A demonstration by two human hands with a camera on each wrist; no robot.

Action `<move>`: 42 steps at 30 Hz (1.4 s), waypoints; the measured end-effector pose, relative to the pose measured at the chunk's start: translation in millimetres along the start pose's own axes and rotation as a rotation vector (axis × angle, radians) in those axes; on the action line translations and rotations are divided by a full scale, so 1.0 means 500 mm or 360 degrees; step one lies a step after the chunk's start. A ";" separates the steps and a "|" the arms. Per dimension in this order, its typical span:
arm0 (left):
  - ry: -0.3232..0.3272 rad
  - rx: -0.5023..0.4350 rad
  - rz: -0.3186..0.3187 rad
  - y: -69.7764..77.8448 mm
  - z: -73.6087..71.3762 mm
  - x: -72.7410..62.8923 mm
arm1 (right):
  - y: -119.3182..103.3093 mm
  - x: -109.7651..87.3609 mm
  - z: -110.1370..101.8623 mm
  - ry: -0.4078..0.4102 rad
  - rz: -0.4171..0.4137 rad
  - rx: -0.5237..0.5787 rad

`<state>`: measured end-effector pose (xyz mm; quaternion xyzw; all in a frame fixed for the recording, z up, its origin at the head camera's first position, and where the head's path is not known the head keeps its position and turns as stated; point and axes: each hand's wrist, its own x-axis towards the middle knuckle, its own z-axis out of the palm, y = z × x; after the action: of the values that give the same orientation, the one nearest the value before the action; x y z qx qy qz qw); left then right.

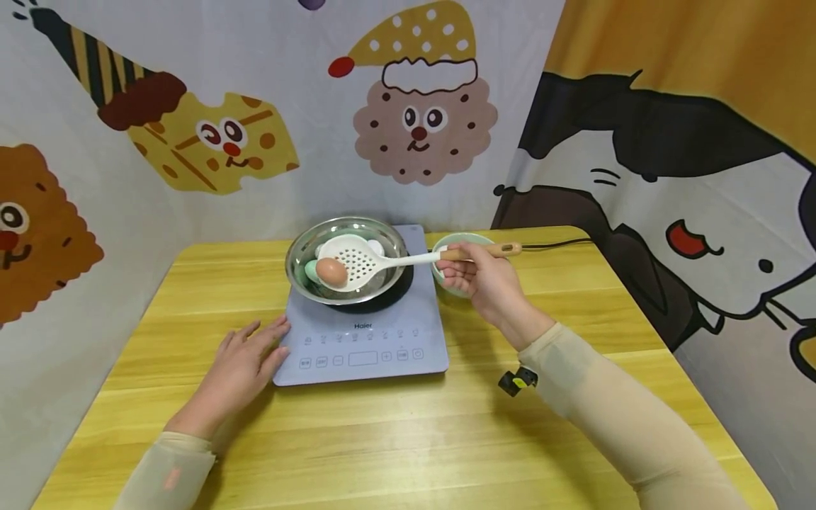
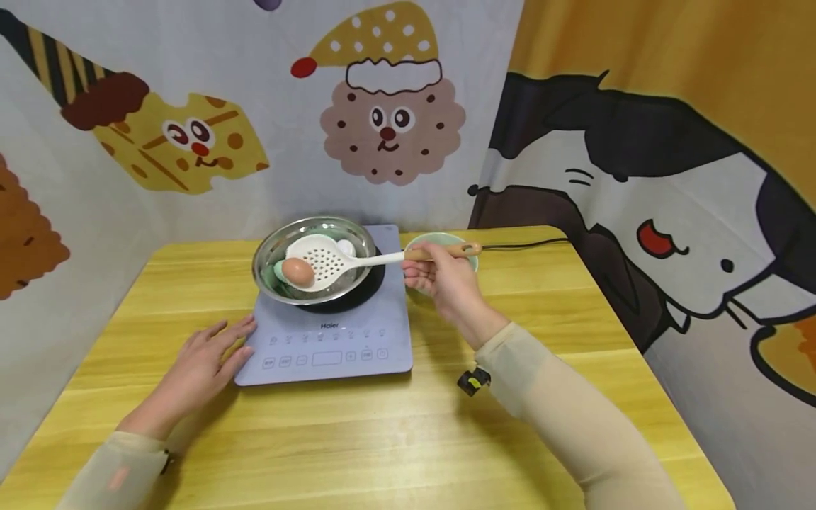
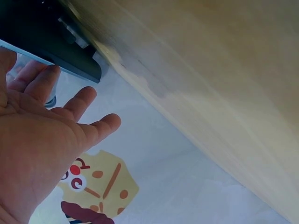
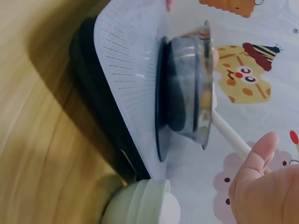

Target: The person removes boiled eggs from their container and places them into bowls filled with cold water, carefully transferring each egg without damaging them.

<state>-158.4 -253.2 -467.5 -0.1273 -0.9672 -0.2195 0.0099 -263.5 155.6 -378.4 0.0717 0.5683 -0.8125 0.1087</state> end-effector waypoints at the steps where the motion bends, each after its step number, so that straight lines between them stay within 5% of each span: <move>1: -0.0001 -0.0002 -0.0001 0.001 0.000 0.000 | -0.003 -0.002 -0.004 0.0013 -0.0001 0.0021; 10: -0.0014 0.0000 -0.0011 0.002 0.000 -0.002 | -0.058 -0.034 -0.074 0.0085 -0.0173 0.0123; 18: -0.0010 0.0013 0.0001 0.001 -0.002 -0.002 | -0.103 -0.082 -0.176 0.0327 -0.0402 0.0128; 28: -0.0018 0.0024 -0.0016 0.005 -0.001 -0.001 | -0.107 -0.114 -0.292 0.0675 -0.0407 0.0119; 34: -0.0014 0.0018 -0.0011 0.006 -0.003 -0.003 | -0.097 -0.106 -0.307 0.0742 -0.0479 0.0097; 42: 0.0000 0.0020 0.0006 0.002 0.002 -0.003 | -0.066 -0.097 -0.270 0.0718 -0.0691 -0.0093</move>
<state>-156.7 -252.5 -468.0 -0.1291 -0.9683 -0.2135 0.0112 -226.1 298.0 -383.5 0.1241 0.6032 -0.7636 -0.1940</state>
